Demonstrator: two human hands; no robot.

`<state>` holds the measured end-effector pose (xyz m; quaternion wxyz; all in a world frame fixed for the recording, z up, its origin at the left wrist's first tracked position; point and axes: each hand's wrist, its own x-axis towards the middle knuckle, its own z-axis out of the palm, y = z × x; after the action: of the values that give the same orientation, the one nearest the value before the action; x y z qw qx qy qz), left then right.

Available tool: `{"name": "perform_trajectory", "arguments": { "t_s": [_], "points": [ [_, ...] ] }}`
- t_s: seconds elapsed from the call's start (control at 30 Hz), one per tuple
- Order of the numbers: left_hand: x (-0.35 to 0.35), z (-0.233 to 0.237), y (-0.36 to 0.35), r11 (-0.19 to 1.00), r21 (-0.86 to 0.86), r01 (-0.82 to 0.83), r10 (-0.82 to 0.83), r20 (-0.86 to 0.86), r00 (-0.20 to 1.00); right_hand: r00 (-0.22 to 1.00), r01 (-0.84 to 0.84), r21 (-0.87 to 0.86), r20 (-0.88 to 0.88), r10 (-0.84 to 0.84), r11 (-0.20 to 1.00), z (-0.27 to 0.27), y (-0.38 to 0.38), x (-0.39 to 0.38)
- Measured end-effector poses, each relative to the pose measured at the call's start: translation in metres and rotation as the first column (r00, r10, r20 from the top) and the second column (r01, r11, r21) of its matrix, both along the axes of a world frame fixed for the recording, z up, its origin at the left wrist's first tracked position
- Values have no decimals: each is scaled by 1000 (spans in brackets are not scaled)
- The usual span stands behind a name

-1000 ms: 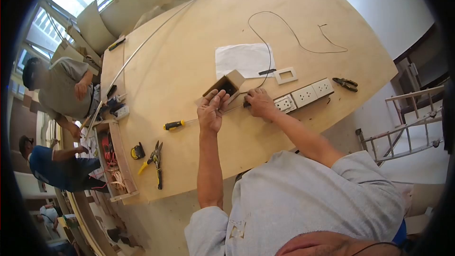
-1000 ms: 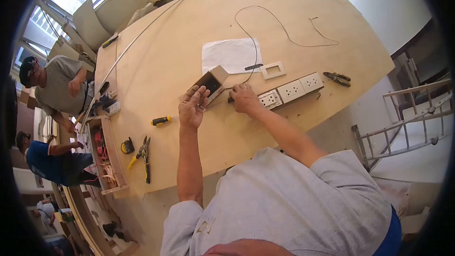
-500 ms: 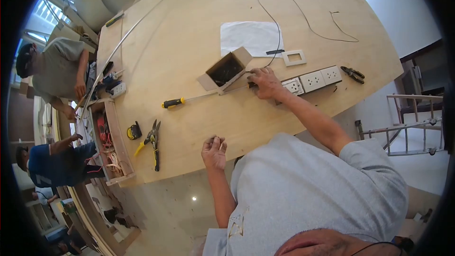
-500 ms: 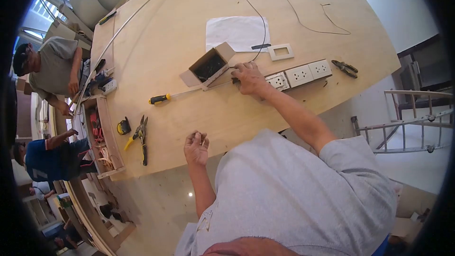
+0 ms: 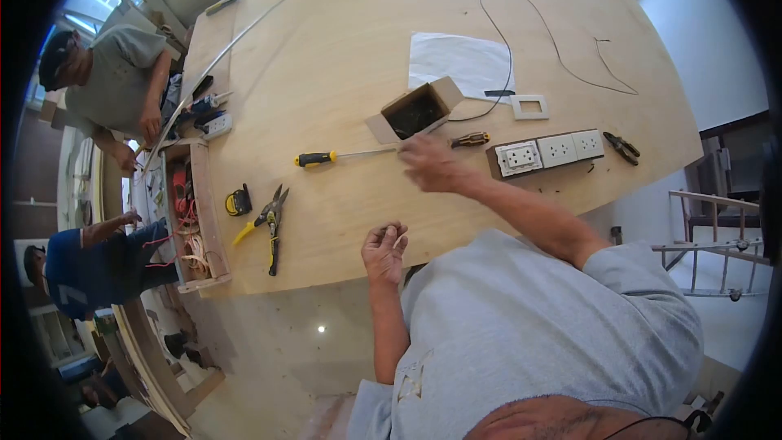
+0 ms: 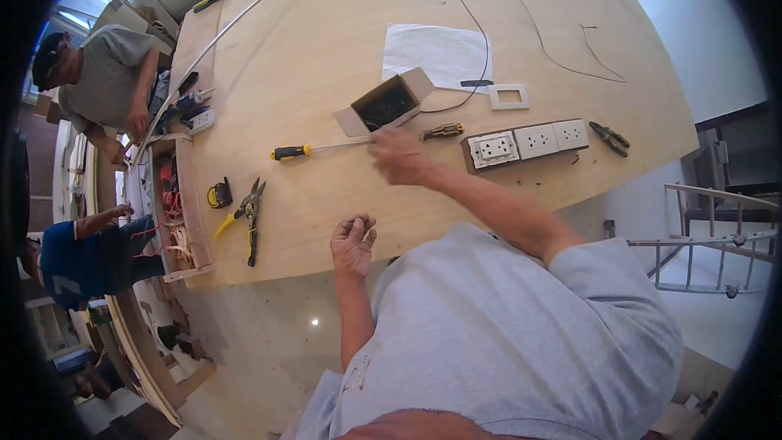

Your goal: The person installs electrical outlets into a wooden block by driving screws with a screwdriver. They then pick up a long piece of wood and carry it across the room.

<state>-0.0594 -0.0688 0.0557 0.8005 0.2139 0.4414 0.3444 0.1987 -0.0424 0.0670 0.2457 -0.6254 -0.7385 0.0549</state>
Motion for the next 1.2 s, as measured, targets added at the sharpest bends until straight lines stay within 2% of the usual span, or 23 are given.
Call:
{"name": "perform_trajectory", "arguments": {
  "t_s": [0.07,0.13,0.17,0.2,0.27,0.33,0.37,0.43,0.5,0.57,0.6,0.63,0.7,0.73,0.8,0.93,0.97,1.0,1.03,1.07,1.1,1.13,1.2],
  "points": [
    [-3,-5,2,998,-46,29,-28,22,999,991,-72,58,-105,78,996,-4,35,-46],
    [-10,-4,-3,997,26,77,-74,-98,992,974,56,-171,-208,-92,984,0,67,-80],
    [-11,-4,-5,990,101,99,-76,-205,976,995,98,-62,-28,-100,993,-30,87,-85],
    [-12,5,-8,996,74,45,-35,-130,991,967,224,-73,141,-213,972,-39,101,-92],
    [-31,12,-17,998,56,-16,20,-82,996,861,327,149,359,-360,933,-59,109,-95],
    [-55,4,-28,997,70,-12,19,-96,995,893,293,51,342,-293,955,-53,108,-95],
    [-69,-3,-34,996,75,-54,59,-69,996,931,211,-37,313,-189,977,-49,105,-97],
    [-84,-8,-39,993,71,-91,93,-35,995,939,257,10,234,-252,966,-51,95,-102],
    [-99,-13,-34,974,-60,-217,222,83,972,969,-4,-147,-244,-33,989,-52,83,-103],
    [-78,6,-19,939,-152,-309,324,86,942,883,22,-463,-406,-235,886,-27,52,-122],
    [-65,20,-10,884,-236,-404,430,68,900,869,11,-310,-468,-162,951,-28,27,-134],
    [-49,30,0,892,-239,-385,413,81,907,857,5,-145,-509,-79,989,-28,0,-138],
    [-22,46,18,873,-330,-360,422,141,895,891,-129,-160,-453,43,979,-5,-46,-133],
    [-23,26,28,883,-333,-329,395,150,906,896,-97,-161,-443,16,982,5,-65,-129],
    [-22,-30,49,938,-333,97,148,638,755,936,-34,-157,-351,-23,987,23,-96,-122],
    [30,16,34,981,-78,180,-124,463,877,860,327,-80,-389,-332,942,84,-141,-94],
    [48,47,22,943,222,249,-285,148,947,711,388,-175,-567,-415,905,124,-154,-85],
    [66,63,9,797,473,376,-322,-194,927,522,425,-274,-704,-481,863,149,-169,-75],
    [76,61,1,784,476,398,-353,-185,917,512,456,-271,-699,-499,848,157,-183,-70],
    [85,56,-6,465,736,491,-347,-359,866,570,444,-335,-609,-551,831,163,-197,-67],
    [93,54,-12,61,843,534,-258,-504,825,625,430,-401,-513,-588,809,166,-209,-66],
    [99,66,-14,-196,793,577,-168,-607,777,652,430,-413,-474,-592,803,152,-218,-65],
    [114,77,-25,-289,762,579,-216,-642,736,591,472,-382,-533,-606,795,121,-235,-66]
  ]
}}
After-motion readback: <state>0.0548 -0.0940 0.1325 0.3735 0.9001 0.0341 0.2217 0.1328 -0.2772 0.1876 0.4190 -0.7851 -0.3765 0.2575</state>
